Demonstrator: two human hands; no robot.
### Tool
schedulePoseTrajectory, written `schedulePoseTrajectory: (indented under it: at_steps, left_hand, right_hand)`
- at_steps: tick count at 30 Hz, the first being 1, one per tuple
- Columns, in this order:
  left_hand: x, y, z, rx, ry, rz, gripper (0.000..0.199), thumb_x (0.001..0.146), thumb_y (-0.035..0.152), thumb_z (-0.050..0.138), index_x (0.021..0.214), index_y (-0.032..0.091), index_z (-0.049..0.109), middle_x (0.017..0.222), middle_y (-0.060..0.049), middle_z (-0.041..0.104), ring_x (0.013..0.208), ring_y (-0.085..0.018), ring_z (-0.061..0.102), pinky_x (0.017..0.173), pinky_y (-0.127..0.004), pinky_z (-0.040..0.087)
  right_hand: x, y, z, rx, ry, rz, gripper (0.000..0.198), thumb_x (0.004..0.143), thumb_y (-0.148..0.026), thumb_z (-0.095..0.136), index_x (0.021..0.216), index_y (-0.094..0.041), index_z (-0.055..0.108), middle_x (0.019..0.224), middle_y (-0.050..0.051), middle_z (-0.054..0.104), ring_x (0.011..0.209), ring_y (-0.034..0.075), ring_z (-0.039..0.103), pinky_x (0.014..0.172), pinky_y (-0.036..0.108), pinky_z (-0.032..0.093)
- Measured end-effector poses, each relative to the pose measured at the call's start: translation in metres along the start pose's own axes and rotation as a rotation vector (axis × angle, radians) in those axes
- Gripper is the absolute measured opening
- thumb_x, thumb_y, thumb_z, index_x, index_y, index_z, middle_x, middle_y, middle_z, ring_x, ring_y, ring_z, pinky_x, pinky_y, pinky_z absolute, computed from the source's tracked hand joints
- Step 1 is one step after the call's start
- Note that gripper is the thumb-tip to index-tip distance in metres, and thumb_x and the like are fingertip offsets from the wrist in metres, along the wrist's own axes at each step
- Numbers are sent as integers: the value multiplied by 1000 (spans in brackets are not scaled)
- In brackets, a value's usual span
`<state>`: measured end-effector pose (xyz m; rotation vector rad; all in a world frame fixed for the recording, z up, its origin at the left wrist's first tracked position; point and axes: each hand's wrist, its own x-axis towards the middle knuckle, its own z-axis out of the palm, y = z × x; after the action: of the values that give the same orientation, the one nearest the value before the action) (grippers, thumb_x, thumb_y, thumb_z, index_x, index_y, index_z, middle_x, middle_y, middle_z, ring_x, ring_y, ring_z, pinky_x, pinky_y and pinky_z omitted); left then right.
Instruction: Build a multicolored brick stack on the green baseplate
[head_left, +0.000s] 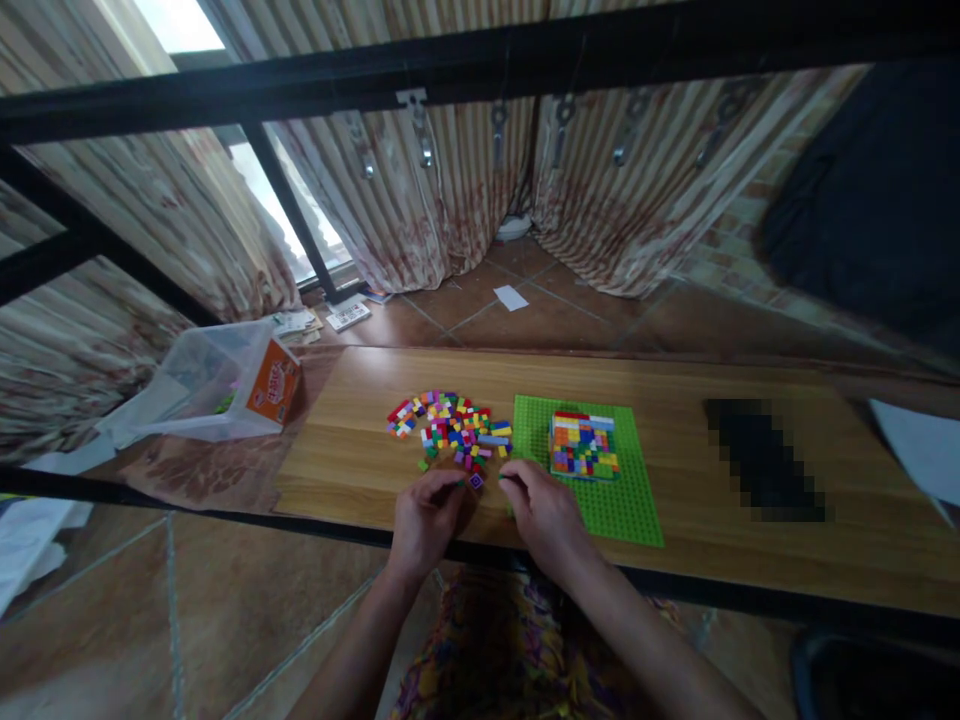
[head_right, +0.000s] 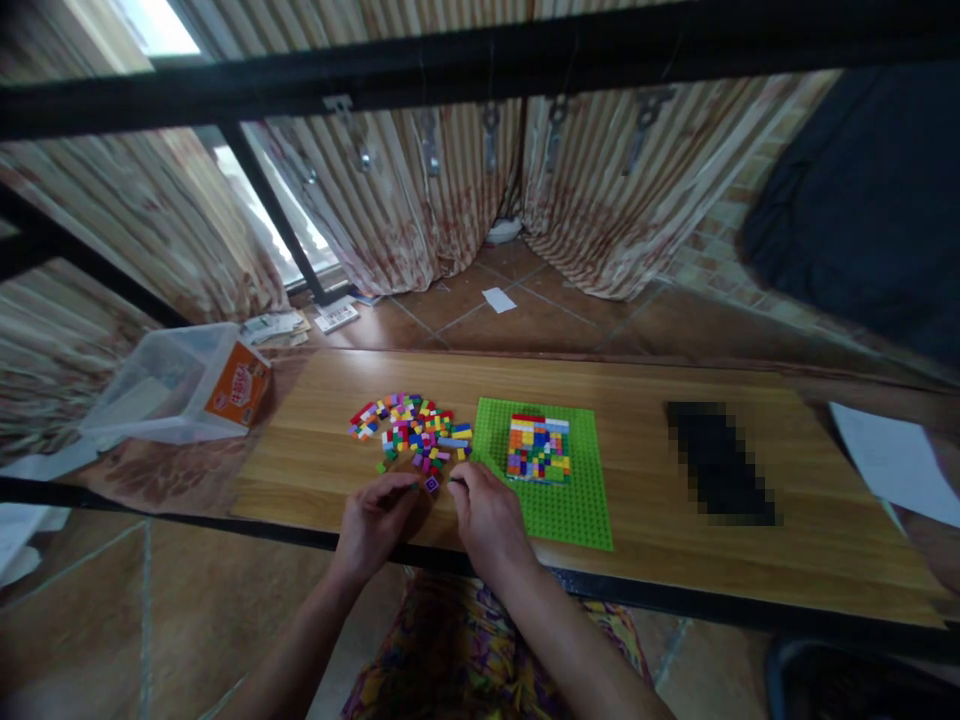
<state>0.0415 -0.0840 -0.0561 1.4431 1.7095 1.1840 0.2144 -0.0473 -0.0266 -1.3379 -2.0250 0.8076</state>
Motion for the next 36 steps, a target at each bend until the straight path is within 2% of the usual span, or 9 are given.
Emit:
schedulePoseTrajectory:
  at_steps: [4, 9, 14, 19, 28, 32, 36]
  left_hand:
    - [0, -3, -1, -33, 24, -15, 13, 79, 21, 63, 87, 20, 74, 87, -2, 75, 79, -17, 69, 76, -28, 55]
    - [1, 2, -3, -40, 23, -38, 11, 77, 22, 64, 82, 20, 74, 83, -2, 75, 76, -18, 69, 75, -29, 56]
    - [1, 4, -3, -57, 23, -22, 12, 76, 20, 63, 81, 19, 74, 80, -2, 75, 75, -18, 69, 74, -29, 56]
    - [0, -2, -3, -84, 14, -27, 11, 75, 19, 62, 78, 19, 73, 78, -2, 74, 73, -17, 68, 72, -28, 55]
    - [0, -6, 2, -5, 64, -11, 15, 79, 21, 61, 88, 21, 73, 90, -3, 75, 82, -18, 69, 81, -32, 55]
    - [3, -3, 6, 50, 96, 56, 16, 82, 21, 59, 91, 22, 72, 94, -4, 74, 87, -18, 69, 83, -32, 54]
    - [6, -2, 6, 110, 83, 123, 16, 86, 20, 56, 91, 21, 71, 94, -6, 73, 89, -18, 67, 83, -32, 54]
  right_hand:
    - [-13, 4, -24, 113, 85, 53, 19, 93, -26, 46, 95, -23, 64, 92, 4, 69, 87, 19, 64, 79, 32, 48]
    - [-21, 31, -51, 146, 201, 119, 24, 92, -33, 47, 99, -23, 69, 100, 6, 69, 94, 22, 64, 84, 37, 49]
    - [-23, 57, -71, 165, 297, 230, 29, 89, -41, 52, 98, -21, 71, 93, 8, 71, 82, 22, 65, 77, 37, 50]
    - [-20, 66, -79, 205, 337, 276, 31, 85, -44, 57, 98, -20, 71, 92, 9, 72, 79, 22, 67, 76, 38, 52]
    - [-21, 62, -73, 186, 354, 272, 31, 80, -48, 64, 92, -20, 71, 89, 8, 74, 81, 24, 68, 77, 39, 52]
    - [-16, 36, -53, 158, 213, 142, 22, 85, -42, 60, 89, -23, 70, 91, 5, 73, 84, 22, 67, 75, 34, 51]
    - [2, 9, -22, 55, 56, -39, 17, 88, -25, 52, 86, -23, 68, 86, 4, 71, 81, 20, 66, 74, 32, 49]
